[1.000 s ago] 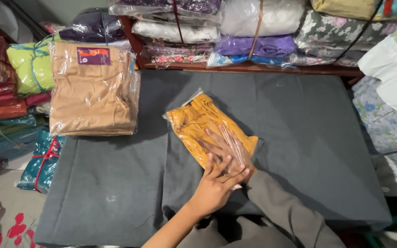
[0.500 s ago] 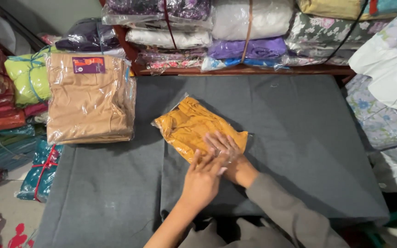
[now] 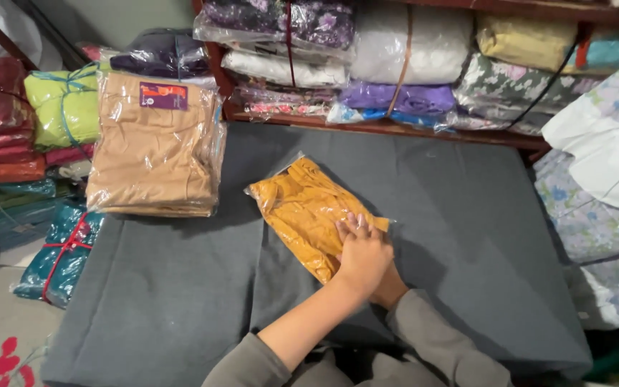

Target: Folding yellow pants and placing them into clear plastic bags for packaging.

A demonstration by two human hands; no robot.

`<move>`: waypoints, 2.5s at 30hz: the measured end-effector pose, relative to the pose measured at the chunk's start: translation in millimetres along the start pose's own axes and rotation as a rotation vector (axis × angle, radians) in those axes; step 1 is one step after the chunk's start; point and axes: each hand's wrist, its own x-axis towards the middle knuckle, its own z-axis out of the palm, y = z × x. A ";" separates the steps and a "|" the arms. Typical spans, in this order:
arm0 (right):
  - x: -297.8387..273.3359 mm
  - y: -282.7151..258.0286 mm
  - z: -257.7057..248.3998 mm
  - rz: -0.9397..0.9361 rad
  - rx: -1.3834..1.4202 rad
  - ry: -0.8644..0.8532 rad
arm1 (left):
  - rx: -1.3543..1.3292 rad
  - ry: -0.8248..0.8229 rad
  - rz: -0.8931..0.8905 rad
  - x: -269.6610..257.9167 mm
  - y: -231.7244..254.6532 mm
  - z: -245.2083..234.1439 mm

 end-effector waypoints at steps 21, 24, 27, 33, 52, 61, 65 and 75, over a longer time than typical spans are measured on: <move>13.0 -6.4 24.3 0.035 -0.005 -0.089 | -0.119 0.216 0.064 5.2 24.6 50.0; 11.3 -11.7 17.1 0.040 0.035 -0.094 | -0.226 0.176 0.039 -3.3 8.3 22.3; 12.7 -25.3 -9.6 -0.018 0.054 -0.042 | -0.313 0.114 -0.007 -31.4 -12.5 -42.7; 32.0 -34.6 -25.2 -0.157 0.245 -0.034 | -0.002 0.184 -0.080 -101.1 -32.6 -44.1; 5.1 -51.5 -109.9 -0.100 0.413 -0.067 | -0.432 0.236 -0.227 -107.8 -62.4 -109.5; 5.4 -33.8 -123.8 -0.166 -0.039 0.201 | -0.588 0.386 -0.202 -111.0 -58.1 -192.4; 18.6 -70.5 -183.2 -0.063 0.380 0.080 | -0.779 0.510 -0.263 -125.1 -70.4 -229.5; 23.7 -97.1 -256.6 0.690 1.681 0.172 | -1.132 0.503 -0.151 -147.2 -68.8 -256.0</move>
